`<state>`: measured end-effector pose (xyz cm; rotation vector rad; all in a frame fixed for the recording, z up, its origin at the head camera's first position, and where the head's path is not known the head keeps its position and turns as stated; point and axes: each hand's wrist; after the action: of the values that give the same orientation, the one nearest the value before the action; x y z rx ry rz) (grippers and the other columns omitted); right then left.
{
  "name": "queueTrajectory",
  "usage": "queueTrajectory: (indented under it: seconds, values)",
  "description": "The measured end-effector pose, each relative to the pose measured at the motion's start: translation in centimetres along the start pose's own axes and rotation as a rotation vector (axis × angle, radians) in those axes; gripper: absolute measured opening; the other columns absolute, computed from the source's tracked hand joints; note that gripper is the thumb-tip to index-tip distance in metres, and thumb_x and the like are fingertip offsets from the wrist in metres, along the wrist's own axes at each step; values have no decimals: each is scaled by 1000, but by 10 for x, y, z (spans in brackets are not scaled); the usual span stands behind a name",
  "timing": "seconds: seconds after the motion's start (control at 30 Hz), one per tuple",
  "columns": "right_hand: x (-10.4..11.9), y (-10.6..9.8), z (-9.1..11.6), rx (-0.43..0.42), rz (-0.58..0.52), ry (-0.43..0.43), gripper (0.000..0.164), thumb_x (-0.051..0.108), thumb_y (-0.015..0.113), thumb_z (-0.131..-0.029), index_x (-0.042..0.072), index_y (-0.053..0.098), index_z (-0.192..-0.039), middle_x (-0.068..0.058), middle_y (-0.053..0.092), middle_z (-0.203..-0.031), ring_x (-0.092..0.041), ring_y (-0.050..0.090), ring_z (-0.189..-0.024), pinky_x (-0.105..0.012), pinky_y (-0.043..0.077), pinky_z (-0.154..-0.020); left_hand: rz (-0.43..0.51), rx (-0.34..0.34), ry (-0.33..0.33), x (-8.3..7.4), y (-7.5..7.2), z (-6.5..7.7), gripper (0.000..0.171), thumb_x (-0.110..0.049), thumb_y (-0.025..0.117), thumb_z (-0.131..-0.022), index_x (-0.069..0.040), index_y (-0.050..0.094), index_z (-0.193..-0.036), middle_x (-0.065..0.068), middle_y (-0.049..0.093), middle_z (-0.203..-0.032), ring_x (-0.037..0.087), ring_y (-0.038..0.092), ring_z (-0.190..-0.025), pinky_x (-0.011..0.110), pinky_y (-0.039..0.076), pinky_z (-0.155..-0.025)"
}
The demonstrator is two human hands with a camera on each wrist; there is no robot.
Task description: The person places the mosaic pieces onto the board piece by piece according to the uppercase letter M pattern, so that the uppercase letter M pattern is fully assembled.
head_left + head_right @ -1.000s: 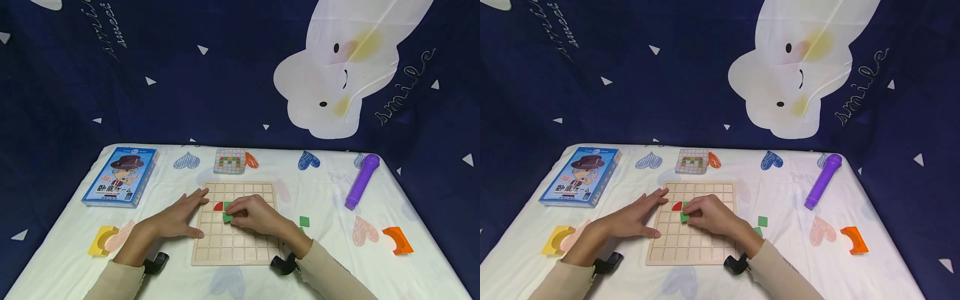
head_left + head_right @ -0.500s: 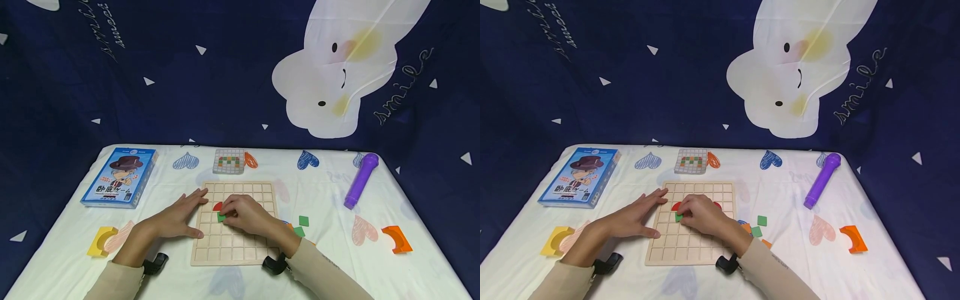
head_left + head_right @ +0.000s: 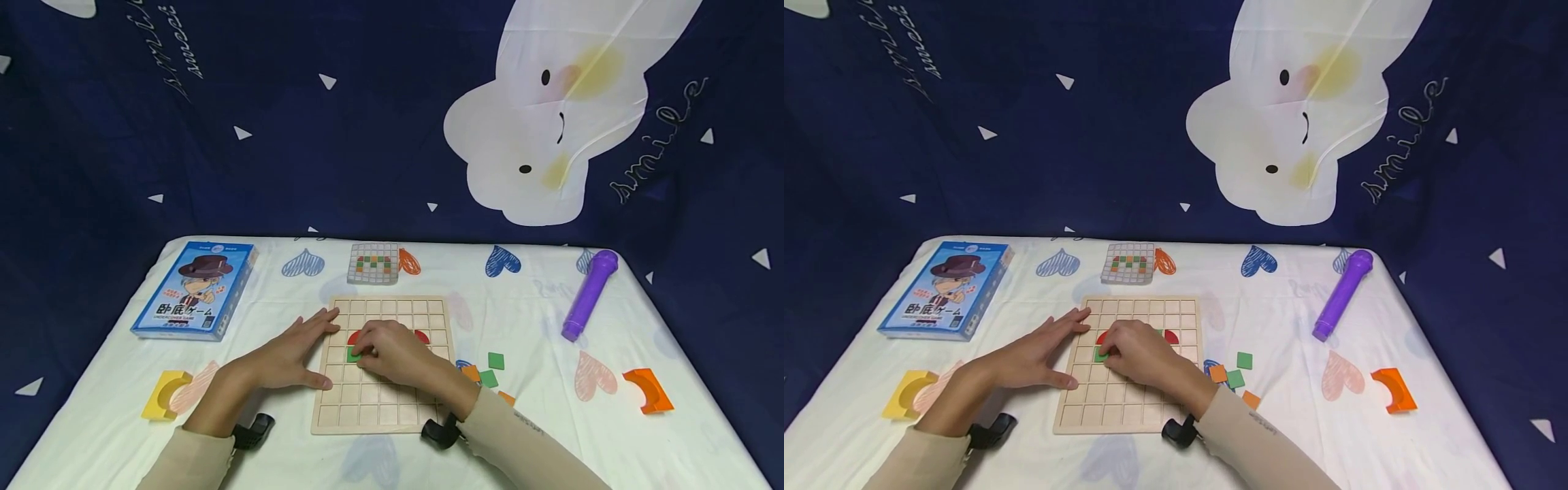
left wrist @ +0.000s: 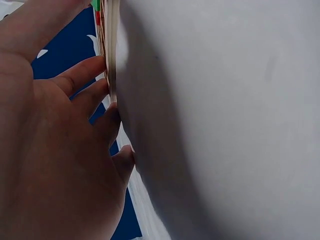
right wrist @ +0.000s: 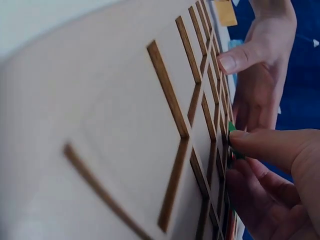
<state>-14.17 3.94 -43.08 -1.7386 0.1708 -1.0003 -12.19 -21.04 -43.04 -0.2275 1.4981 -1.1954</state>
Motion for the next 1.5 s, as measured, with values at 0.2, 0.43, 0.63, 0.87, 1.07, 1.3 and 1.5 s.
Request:
queueTrajectory:
  seconds: [0.2,0.43,0.63,0.87,1.07,1.3,1.5]
  values:
    - [2,4,-1,4,27,22,11,14,75,-91,17,82,-98,7,74,-104,-8,68,-99,-22,57,-92,2,3,-3,0,0,0,91,-53,84,-76,-9,47,-146,13,22,-172,41,16,-160,67,11,-128]
    - [4,7,0,0,43,17,10,18,74,-93,16,82,-99,5,75,-105,-9,69,-99,-21,58,-92,0,4,-6,1,1,0,91,-53,84,-75,-9,47,-146,13,22,-172,41,16,-160,68,11,-128]
    - [4,6,0,3,44,22,10,20,75,-93,16,82,-99,6,75,-105,-8,69,-100,-22,58,-94,1,1,-3,1,2,-2,91,-54,84,-75,-10,47,-146,13,22,-172,40,16,-160,67,11,-128]
    - [2,6,1,10,36,33,11,21,75,-93,18,82,-100,8,75,-105,-7,69,-102,-25,57,-98,5,4,-2,1,2,-2,92,-55,84,-75,-10,47,-146,12,22,-172,40,15,-160,67,10,-128]
    - [2,5,-1,10,36,32,10,21,76,-93,18,83,-100,8,75,-104,-7,69,-100,-23,57,-96,4,7,-18,1,2,-3,92,-53,85,-74,-11,47,-147,11,21,-172,39,15,-161,66,9,-129]
    - [4,4,-3,16,36,29,9,20,76,-92,17,83,-98,7,75,-103,-7,70,-98,-20,58,-92,11,2,-24,0,1,-3,92,-53,86,-74,-9,48,-146,10,21,-172,39,15,-160,66,9,-129]
    - [5,4,-4,14,34,26,9,19,77,-92,17,83,-98,6,76,-104,-7,71,-100,-20,58,-91,14,4,-29,1,1,-2,93,-53,86,-73,-8,49,-145,11,20,-172,40,14,-161,67,9,-128]
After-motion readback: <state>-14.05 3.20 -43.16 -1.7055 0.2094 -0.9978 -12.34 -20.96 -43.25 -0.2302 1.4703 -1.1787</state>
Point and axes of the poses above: each hand's wrist, its own z-axis away from the middle knuckle, its own y-axis out of the palm, x = y × z
